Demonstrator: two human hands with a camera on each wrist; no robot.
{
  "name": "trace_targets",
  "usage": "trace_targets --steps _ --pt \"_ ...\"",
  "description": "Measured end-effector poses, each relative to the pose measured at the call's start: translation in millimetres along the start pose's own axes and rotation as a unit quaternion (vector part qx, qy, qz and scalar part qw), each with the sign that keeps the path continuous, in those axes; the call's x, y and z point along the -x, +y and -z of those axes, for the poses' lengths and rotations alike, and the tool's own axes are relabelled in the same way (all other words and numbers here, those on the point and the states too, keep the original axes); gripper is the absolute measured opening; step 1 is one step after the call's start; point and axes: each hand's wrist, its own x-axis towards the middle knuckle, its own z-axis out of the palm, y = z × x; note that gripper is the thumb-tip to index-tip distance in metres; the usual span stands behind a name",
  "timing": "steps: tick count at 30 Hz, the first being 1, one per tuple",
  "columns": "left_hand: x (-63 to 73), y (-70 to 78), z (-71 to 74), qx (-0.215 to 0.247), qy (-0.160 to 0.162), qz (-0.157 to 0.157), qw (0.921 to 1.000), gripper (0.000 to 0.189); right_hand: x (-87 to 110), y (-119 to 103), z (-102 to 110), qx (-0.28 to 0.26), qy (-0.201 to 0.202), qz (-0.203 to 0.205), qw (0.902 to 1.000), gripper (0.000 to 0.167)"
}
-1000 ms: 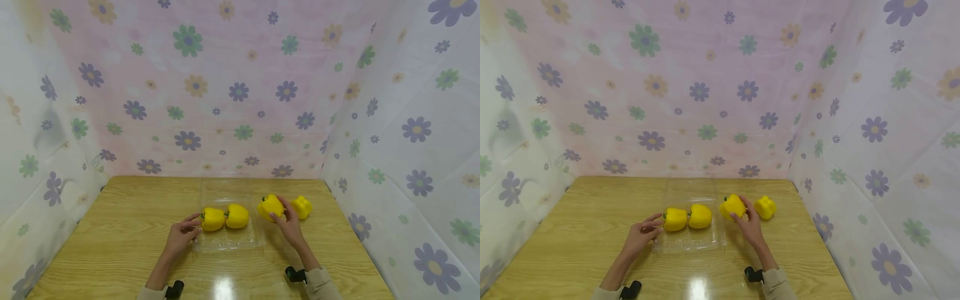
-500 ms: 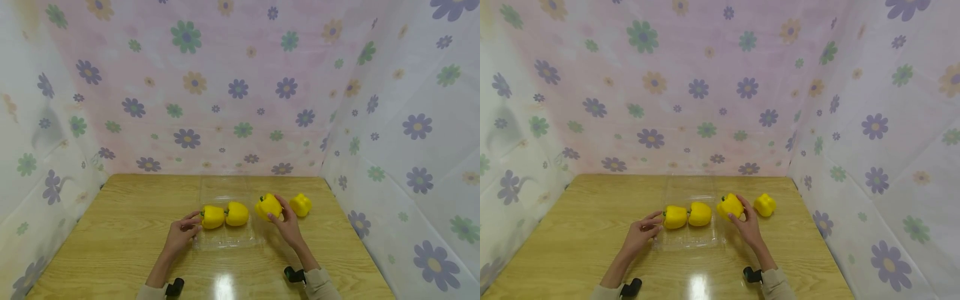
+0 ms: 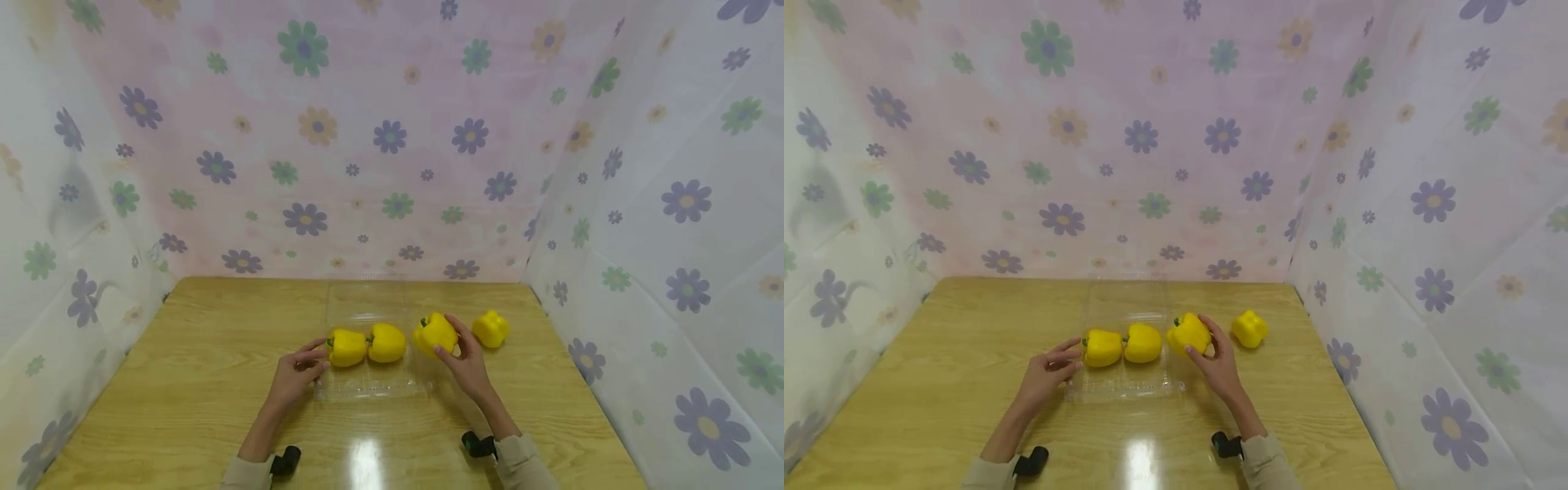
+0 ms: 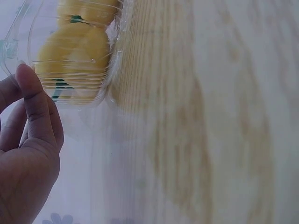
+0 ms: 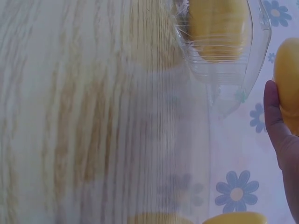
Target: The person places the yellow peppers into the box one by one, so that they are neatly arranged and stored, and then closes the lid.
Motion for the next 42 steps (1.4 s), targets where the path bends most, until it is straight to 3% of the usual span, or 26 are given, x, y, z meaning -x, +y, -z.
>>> trace_targets --steps 10,20,34,42 --pt "-5.9 6.0 2.1 0.002 -0.002 -0.005 1.0000 0.024 -4.7 -10.0 -2.6 -0.031 -0.023 0.005 0.9992 0.063" --pt "-6.1 5.2 2.2 0.014 -0.002 0.002 0.9999 0.025 -3.3 -13.4 -7.1 -0.060 -0.057 0.041 0.9957 0.063" --pt "-3.5 4.6 0.5 0.024 0.001 0.007 0.9997 0.027 3.0 -19.5 -20.1 -0.084 -0.090 0.003 0.9924 0.064" --pt "-1.5 3.0 0.7 0.026 0.003 0.017 0.9995 0.024 7.4 -18.9 -37.6 -0.078 -0.112 -0.010 0.9906 0.063"
